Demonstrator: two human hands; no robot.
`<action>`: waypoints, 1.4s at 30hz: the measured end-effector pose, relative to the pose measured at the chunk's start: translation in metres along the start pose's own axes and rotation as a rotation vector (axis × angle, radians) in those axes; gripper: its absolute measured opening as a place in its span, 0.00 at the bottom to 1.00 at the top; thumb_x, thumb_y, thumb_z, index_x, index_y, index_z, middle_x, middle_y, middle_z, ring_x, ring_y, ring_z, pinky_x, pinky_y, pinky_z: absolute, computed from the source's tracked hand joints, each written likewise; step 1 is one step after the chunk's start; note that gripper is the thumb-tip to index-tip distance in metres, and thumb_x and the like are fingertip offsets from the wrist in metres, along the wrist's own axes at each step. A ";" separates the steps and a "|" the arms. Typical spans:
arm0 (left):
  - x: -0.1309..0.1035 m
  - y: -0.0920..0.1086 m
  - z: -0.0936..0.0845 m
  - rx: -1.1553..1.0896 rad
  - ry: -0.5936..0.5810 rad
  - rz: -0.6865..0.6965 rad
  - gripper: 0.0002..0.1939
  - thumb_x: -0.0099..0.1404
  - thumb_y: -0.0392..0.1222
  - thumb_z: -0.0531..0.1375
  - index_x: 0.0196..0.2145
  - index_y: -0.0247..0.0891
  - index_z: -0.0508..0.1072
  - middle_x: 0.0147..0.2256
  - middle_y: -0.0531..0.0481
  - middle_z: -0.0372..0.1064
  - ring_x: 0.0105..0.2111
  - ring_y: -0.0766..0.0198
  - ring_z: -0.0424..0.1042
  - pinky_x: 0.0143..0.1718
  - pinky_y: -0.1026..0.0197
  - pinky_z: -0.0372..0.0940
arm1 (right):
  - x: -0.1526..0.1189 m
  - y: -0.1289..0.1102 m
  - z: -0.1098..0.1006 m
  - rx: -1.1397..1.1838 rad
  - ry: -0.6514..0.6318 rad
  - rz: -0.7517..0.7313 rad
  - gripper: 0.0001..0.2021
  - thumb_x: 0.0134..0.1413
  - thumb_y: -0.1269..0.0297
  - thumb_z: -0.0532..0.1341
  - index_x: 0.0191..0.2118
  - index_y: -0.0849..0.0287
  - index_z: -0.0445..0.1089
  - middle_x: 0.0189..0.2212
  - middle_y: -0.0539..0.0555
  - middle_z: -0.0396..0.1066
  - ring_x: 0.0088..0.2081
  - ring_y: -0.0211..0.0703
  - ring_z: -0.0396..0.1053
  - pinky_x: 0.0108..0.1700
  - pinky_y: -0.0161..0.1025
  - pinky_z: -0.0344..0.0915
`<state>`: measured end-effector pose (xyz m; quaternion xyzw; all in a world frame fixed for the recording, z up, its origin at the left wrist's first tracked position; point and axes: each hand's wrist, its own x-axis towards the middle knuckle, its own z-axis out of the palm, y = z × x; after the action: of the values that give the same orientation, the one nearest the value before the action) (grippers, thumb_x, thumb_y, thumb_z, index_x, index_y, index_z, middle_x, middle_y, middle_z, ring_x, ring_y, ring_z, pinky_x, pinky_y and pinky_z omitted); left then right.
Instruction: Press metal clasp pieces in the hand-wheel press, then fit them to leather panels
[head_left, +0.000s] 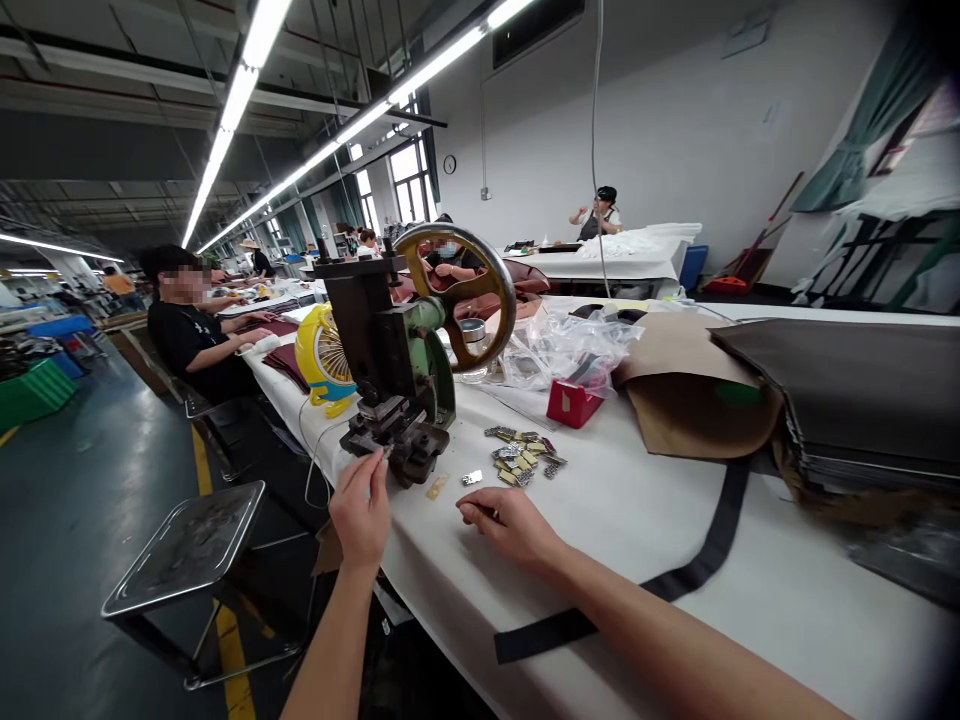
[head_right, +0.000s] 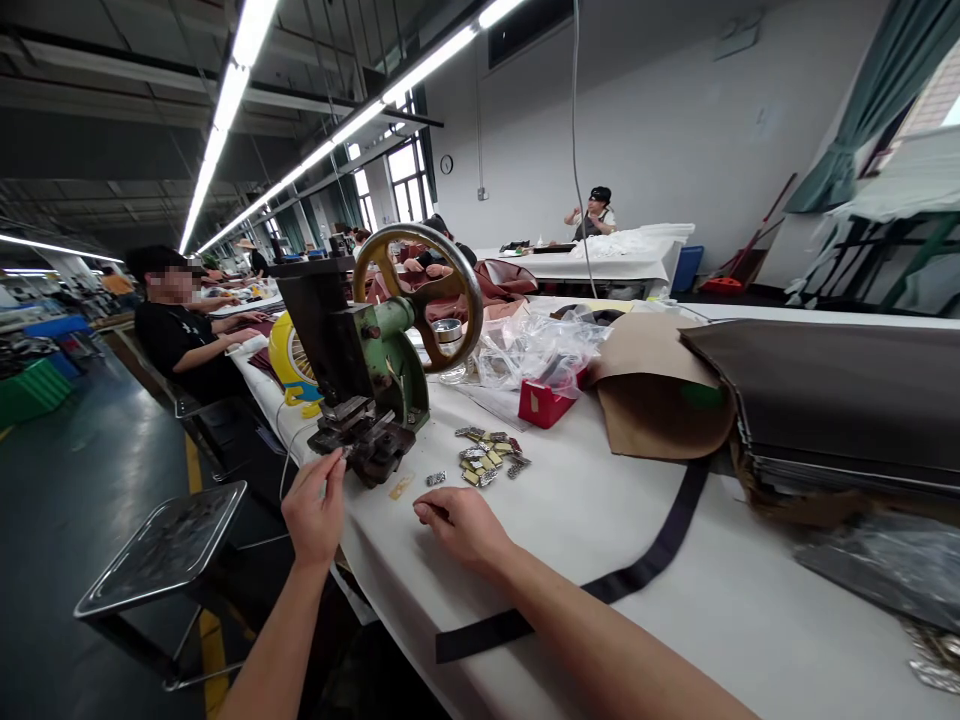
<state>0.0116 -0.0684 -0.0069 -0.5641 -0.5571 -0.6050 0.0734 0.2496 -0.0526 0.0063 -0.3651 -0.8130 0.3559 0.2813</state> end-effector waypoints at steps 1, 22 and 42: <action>0.012 -0.011 0.001 0.052 0.019 0.065 0.14 0.71 0.46 0.58 0.49 0.39 0.79 0.45 0.41 0.76 0.47 0.55 0.73 0.55 0.52 0.65 | 0.000 0.001 -0.001 -0.010 -0.021 0.011 0.14 0.65 0.62 0.54 0.36 0.57 0.77 0.31 0.53 0.76 0.31 0.41 0.68 0.34 0.36 0.59; 0.070 -0.048 -0.009 0.663 -0.443 0.467 0.20 0.74 0.48 0.52 0.59 0.51 0.72 0.57 0.40 0.69 0.64 0.41 0.59 0.65 0.34 0.49 | 0.004 0.010 -0.001 -0.001 -0.083 0.060 0.12 0.62 0.62 0.58 0.41 0.53 0.80 0.40 0.52 0.80 0.40 0.46 0.75 0.41 0.37 0.65; 0.065 -0.046 -0.006 0.476 -0.547 0.292 0.22 0.75 0.52 0.50 0.61 0.46 0.69 0.63 0.43 0.64 0.68 0.46 0.51 0.67 0.34 0.44 | 0.006 0.006 -0.003 0.016 -0.100 0.061 0.13 0.62 0.61 0.57 0.42 0.53 0.80 0.41 0.53 0.79 0.41 0.48 0.75 0.43 0.38 0.66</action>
<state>-0.0480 -0.0209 0.0175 -0.7452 -0.5946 -0.2694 0.1364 0.2511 -0.0440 0.0043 -0.3691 -0.8117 0.3884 0.2325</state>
